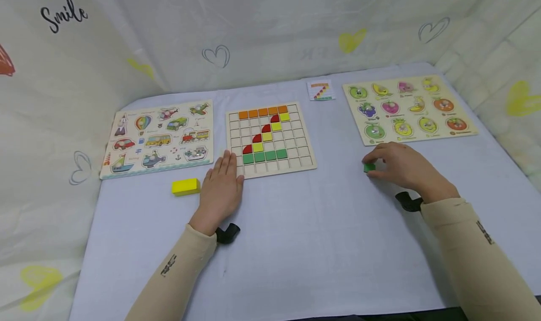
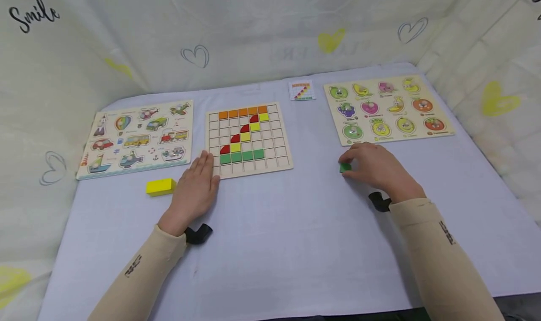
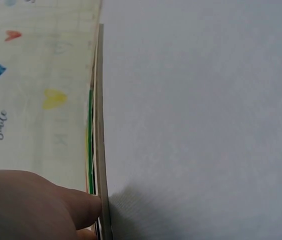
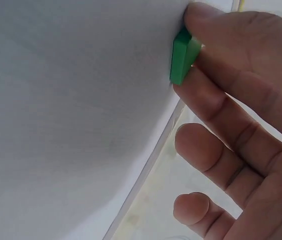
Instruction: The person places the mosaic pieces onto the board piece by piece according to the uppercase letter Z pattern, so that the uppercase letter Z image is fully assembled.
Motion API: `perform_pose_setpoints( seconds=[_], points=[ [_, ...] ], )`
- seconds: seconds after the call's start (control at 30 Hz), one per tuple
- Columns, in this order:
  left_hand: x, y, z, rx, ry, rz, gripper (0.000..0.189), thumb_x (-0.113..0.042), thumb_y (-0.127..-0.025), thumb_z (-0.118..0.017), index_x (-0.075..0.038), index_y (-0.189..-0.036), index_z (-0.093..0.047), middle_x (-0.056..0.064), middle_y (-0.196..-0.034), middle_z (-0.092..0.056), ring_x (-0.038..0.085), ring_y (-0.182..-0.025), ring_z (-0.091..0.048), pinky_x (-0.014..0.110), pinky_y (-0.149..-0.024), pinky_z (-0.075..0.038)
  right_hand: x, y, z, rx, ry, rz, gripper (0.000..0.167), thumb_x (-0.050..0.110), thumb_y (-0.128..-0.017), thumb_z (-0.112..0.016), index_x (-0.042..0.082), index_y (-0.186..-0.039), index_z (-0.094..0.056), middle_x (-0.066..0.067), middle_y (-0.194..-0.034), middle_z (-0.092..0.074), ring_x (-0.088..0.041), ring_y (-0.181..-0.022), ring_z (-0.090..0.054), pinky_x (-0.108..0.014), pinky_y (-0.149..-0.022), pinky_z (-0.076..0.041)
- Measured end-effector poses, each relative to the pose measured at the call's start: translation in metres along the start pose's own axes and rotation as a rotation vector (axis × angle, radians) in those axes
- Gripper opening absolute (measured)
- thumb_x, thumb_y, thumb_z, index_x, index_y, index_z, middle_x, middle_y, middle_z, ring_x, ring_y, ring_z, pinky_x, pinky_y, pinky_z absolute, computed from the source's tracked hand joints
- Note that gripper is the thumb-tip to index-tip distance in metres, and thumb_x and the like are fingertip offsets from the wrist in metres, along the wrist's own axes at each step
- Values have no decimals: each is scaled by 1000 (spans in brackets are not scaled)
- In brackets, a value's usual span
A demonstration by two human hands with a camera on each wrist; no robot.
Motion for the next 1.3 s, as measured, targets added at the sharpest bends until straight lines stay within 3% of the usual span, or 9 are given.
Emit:
perform_pose_setpoints(
  seconds=[0.27, 0.53, 1.0, 1.3],
  points=[
    [1, 0, -2, -4, 10, 1, 71, -36, -111, -41, -4, -167, -12, 14, -177, -8, 37, -163, -15, 59, -131, -20, 6, -8, 0, -43, 6, 51, 29, 15, -86, -83, 9, -114, -80, -9, -116, -77, -33, -115, -66, -55, -100, -52],
    [0, -2, -3, -6, 19, 13, 71, -37, -111, -42, -6, -167, -12, 12, -177, -7, 36, -164, -15, 58, -131, -19, 21, -29, 3, -88, -8, 93, 26, 12, -85, -82, 9, -111, -81, -8, -111, -78, -31, -108, -66, -52, -99, -52],
    [-6, -3, -2, -13, 19, 12, 69, -36, -111, -42, -5, -167, -14, 13, -177, -10, 36, -163, -16, 58, -131, -20, 106, -93, -8, -60, -9, 243, 28, 18, -87, -83, 11, -113, -80, -6, -113, -76, -27, -106, -61, -46, -96, -53],
    [-12, -4, -4, -10, 18, 2, 71, -36, -111, -43, -6, -167, -13, 12, -177, -9, 35, -164, -15, 58, -131, -20, 123, -110, -17, -32, -8, 231, 27, 22, -88, -83, 15, -114, -82, -5, -118, -74, -28, -112, -59, -47, -103, -51]
  ],
)
Point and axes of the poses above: each hand's wrist, its own y-axis away from the middle knuckle, its own z-axis out of the back of the hand, x = y × z, the point moved 8 cm from there along -y, towards the middle knuckle
